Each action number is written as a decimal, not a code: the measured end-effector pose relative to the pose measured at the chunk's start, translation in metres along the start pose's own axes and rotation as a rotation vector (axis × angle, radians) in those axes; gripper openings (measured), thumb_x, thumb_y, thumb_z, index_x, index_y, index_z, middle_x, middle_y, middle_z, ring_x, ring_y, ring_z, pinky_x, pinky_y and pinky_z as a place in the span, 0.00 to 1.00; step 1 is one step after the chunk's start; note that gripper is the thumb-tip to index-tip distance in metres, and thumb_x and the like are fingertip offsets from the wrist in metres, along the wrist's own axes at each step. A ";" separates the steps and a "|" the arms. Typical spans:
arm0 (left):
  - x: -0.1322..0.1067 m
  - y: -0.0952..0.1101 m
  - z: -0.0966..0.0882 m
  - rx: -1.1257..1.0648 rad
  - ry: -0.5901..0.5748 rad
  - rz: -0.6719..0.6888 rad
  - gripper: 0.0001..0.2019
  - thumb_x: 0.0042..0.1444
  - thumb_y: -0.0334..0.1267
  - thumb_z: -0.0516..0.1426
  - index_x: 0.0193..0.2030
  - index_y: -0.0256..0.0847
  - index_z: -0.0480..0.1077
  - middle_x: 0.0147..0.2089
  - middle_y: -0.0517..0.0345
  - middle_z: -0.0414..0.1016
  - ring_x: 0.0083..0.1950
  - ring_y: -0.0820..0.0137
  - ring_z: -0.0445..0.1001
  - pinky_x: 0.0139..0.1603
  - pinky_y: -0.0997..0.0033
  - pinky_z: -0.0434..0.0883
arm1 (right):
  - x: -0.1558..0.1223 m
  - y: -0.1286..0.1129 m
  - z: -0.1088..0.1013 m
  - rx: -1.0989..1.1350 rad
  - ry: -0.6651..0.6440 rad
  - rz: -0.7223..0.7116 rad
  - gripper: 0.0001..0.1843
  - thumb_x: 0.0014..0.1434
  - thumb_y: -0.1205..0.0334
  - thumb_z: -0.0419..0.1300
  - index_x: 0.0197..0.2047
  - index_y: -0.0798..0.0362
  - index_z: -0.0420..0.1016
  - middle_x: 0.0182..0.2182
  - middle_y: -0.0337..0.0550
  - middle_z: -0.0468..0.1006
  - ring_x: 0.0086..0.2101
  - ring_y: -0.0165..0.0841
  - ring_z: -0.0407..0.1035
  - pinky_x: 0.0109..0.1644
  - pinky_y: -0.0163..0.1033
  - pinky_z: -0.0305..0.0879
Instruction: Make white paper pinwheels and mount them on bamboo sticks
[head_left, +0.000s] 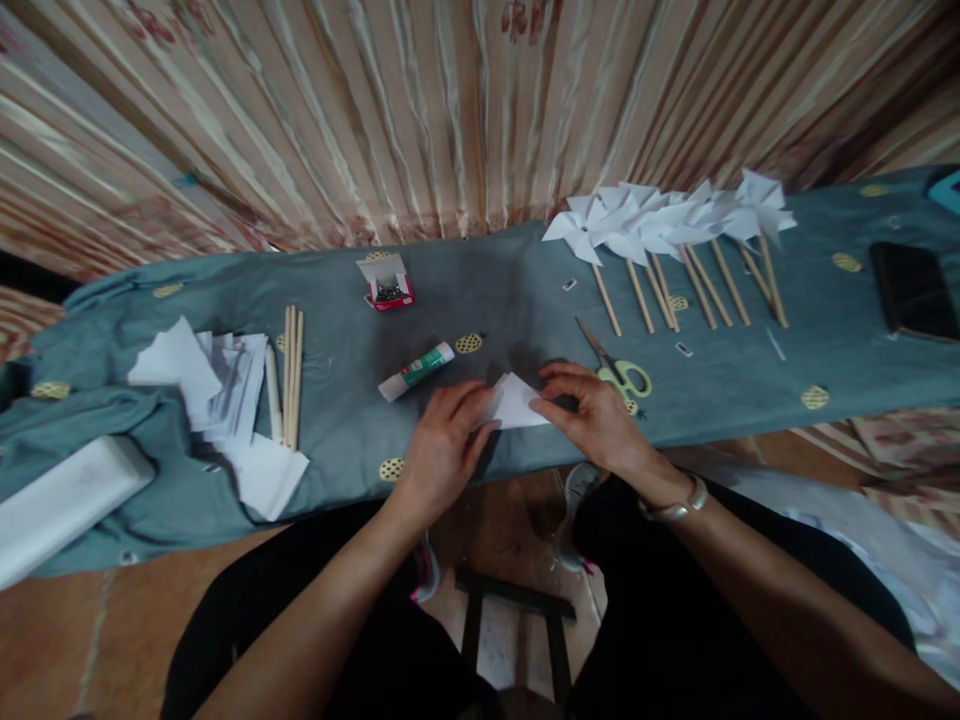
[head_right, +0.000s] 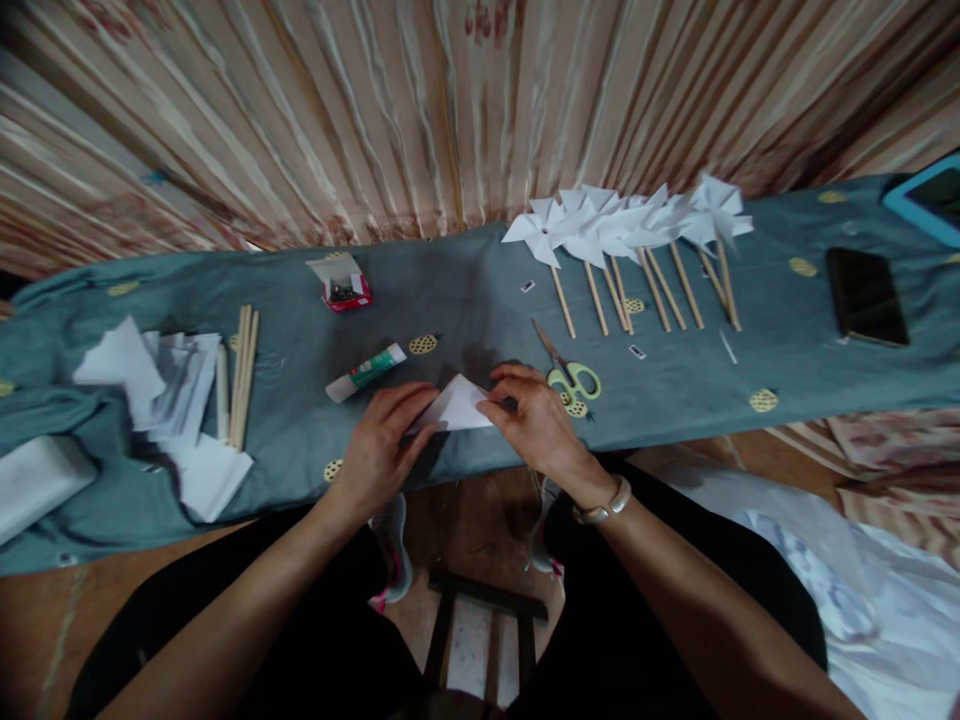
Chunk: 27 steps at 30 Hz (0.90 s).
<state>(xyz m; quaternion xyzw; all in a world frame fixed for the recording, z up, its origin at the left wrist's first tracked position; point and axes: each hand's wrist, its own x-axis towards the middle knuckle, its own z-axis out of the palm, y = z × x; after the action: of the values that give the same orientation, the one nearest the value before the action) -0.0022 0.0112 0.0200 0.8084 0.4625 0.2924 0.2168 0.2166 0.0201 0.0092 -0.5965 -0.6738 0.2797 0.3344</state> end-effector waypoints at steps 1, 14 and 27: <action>-0.001 0.002 0.001 0.054 -0.014 0.065 0.15 0.64 0.34 0.53 0.57 0.39 0.68 0.58 0.46 0.72 0.59 0.59 0.69 0.58 0.53 0.71 | 0.001 -0.001 0.000 -0.018 0.001 -0.002 0.06 0.54 0.60 0.65 0.27 0.50 0.76 0.45 0.49 0.79 0.48 0.43 0.73 0.55 0.52 0.67; -0.026 0.015 0.028 0.356 -0.226 0.317 0.23 0.66 0.34 0.49 0.65 0.27 0.56 0.69 0.35 0.59 0.73 0.53 0.52 0.69 0.48 0.59 | 0.006 -0.003 0.004 -0.145 0.036 -0.046 0.05 0.52 0.63 0.67 0.26 0.51 0.77 0.41 0.48 0.80 0.45 0.42 0.74 0.51 0.48 0.69; -0.028 0.012 0.029 0.283 -0.280 0.262 0.29 0.65 0.38 0.50 0.69 0.28 0.49 0.71 0.32 0.53 0.74 0.55 0.43 0.69 0.46 0.57 | 0.007 -0.003 0.006 -0.194 0.044 -0.064 0.06 0.53 0.62 0.66 0.26 0.51 0.76 0.42 0.48 0.79 0.44 0.42 0.74 0.51 0.49 0.69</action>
<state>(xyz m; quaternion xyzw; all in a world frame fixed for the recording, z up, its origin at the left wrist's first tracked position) 0.0138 -0.0216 -0.0012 0.9165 0.3557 0.1353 0.1234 0.2090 0.0266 0.0088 -0.6103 -0.7090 0.1890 0.2985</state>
